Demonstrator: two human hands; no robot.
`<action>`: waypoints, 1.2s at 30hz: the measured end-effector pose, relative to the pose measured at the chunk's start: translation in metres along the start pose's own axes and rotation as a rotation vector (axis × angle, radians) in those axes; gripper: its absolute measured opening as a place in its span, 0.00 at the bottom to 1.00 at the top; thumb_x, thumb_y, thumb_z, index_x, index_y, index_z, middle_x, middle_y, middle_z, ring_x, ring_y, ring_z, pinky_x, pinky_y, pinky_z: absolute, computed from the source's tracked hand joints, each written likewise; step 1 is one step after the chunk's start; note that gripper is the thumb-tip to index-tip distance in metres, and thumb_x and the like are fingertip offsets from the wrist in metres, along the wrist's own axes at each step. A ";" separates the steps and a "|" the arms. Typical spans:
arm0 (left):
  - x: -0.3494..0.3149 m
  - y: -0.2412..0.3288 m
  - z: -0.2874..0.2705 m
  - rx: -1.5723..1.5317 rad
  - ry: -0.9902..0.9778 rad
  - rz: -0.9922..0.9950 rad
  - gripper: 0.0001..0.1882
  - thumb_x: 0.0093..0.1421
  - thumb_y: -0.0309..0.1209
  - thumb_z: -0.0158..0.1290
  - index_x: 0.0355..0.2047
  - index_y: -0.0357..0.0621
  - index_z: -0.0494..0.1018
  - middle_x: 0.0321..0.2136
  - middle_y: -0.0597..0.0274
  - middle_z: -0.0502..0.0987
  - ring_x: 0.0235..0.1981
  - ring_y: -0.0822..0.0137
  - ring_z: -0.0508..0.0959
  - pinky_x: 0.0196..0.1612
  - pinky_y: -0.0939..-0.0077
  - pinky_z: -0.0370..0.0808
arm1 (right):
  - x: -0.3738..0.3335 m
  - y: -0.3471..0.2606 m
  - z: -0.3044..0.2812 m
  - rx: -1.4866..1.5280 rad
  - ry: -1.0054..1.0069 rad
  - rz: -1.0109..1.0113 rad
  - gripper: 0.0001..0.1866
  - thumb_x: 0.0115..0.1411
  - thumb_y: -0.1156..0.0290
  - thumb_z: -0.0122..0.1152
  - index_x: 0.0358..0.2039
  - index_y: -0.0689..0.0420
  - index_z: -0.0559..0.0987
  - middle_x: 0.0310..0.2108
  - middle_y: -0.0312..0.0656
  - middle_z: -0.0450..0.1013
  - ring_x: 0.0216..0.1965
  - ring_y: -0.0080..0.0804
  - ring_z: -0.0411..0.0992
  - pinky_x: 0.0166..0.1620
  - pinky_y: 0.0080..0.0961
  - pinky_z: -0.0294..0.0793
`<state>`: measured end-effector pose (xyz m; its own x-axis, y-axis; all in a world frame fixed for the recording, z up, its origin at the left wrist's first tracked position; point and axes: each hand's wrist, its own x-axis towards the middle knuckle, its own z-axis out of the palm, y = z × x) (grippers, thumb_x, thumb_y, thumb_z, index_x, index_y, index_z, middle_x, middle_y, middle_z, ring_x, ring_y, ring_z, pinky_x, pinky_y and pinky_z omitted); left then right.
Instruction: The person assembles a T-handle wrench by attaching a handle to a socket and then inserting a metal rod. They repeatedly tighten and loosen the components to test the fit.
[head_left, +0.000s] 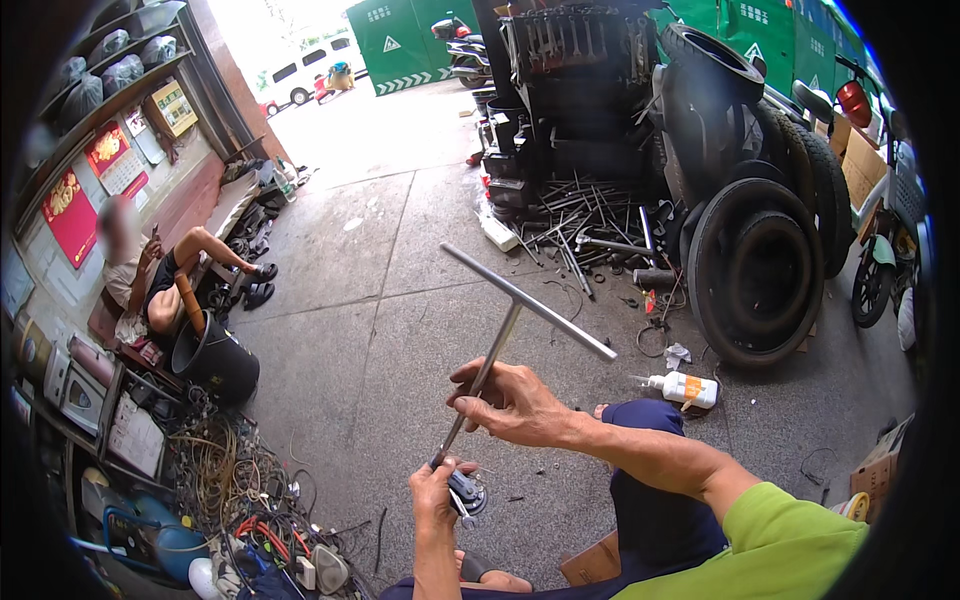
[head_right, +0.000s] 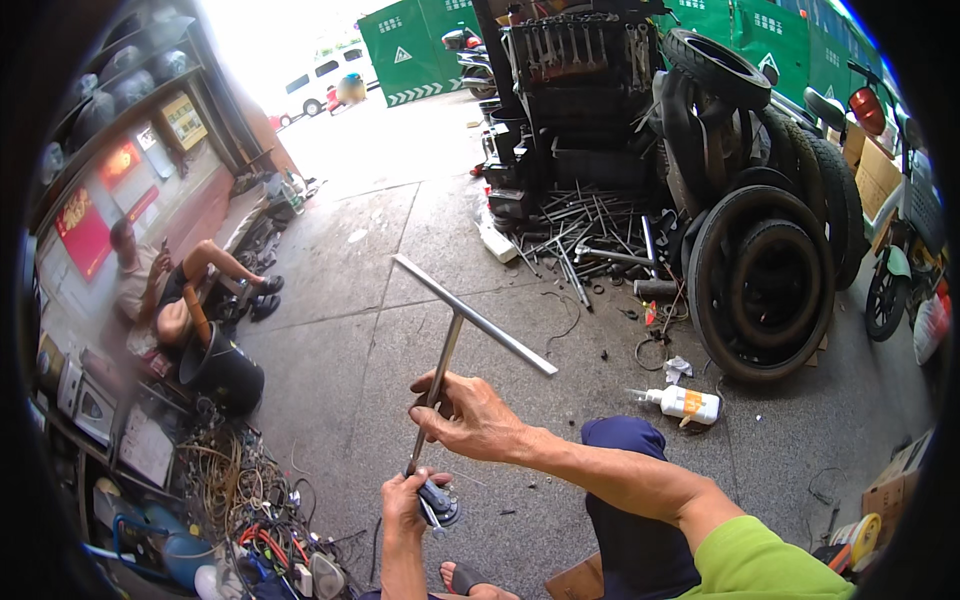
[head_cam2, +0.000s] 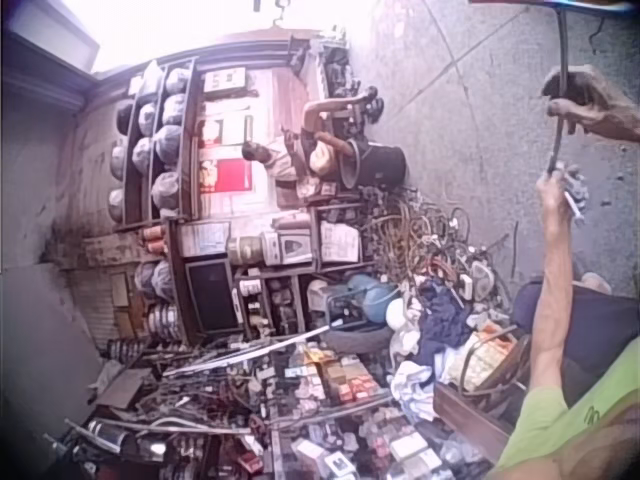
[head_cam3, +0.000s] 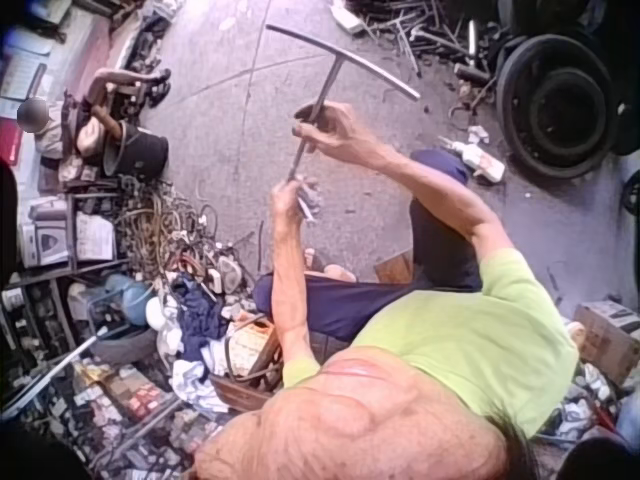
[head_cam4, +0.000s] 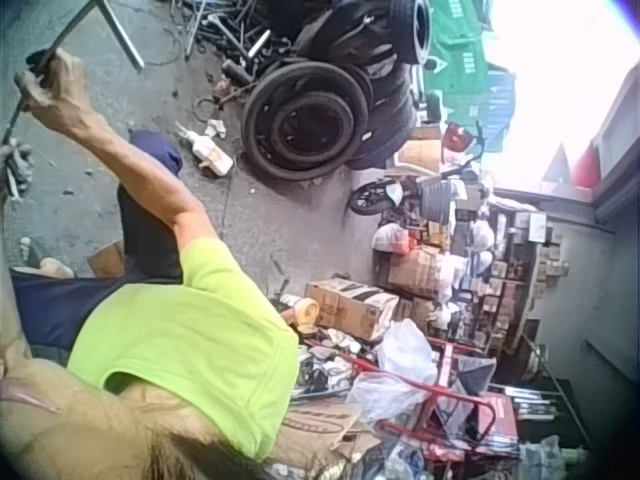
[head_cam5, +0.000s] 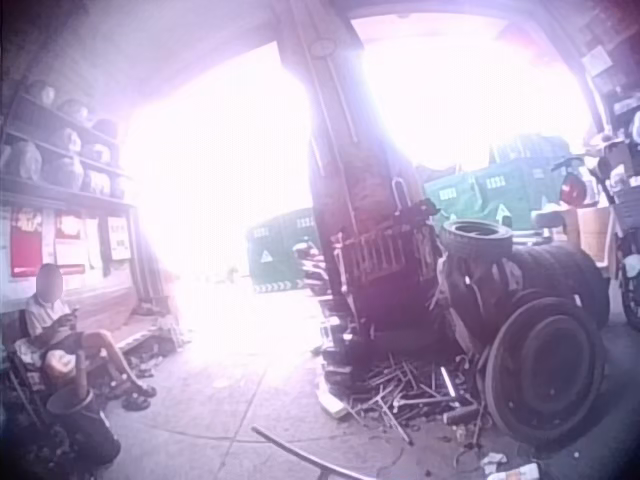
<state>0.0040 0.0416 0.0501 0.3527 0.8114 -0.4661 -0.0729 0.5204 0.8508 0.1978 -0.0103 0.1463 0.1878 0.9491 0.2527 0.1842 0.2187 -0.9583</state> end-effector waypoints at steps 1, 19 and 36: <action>0.000 0.000 -0.001 -0.014 0.006 0.015 0.07 0.58 0.23 0.51 0.35 0.31 0.71 0.27 0.45 0.79 0.26 0.58 0.81 0.29 0.71 0.79 | 0.000 -0.001 0.000 0.065 -0.014 0.020 0.16 0.64 0.68 0.55 0.49 0.64 0.71 0.37 0.49 0.77 0.28 0.29 0.79 0.29 0.20 0.80; -0.007 0.010 -0.004 0.188 0.174 0.263 0.08 0.58 0.29 0.53 0.32 0.34 0.73 0.25 0.50 0.79 0.22 0.70 0.76 0.26 0.78 0.72 | 0.000 -0.007 0.003 0.073 0.139 0.002 0.15 0.60 0.70 0.62 0.44 0.64 0.76 0.31 0.44 0.79 0.27 0.24 0.78 0.23 0.16 0.76; -0.011 0.040 -0.004 0.286 0.336 0.450 0.09 0.62 0.30 0.50 0.30 0.37 0.74 0.25 0.57 0.81 0.25 0.77 0.73 0.31 0.79 0.67 | 0.004 -0.012 0.020 0.179 0.191 -0.094 0.11 0.59 0.72 0.63 0.38 0.66 0.77 0.28 0.46 0.80 0.15 0.20 0.74 0.13 0.12 0.70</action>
<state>-0.0063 0.0548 0.0883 0.0296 0.9978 -0.0585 0.1230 0.0544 0.9909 0.1775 -0.0043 0.1559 0.3599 0.8664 0.3463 0.0393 0.3568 -0.9334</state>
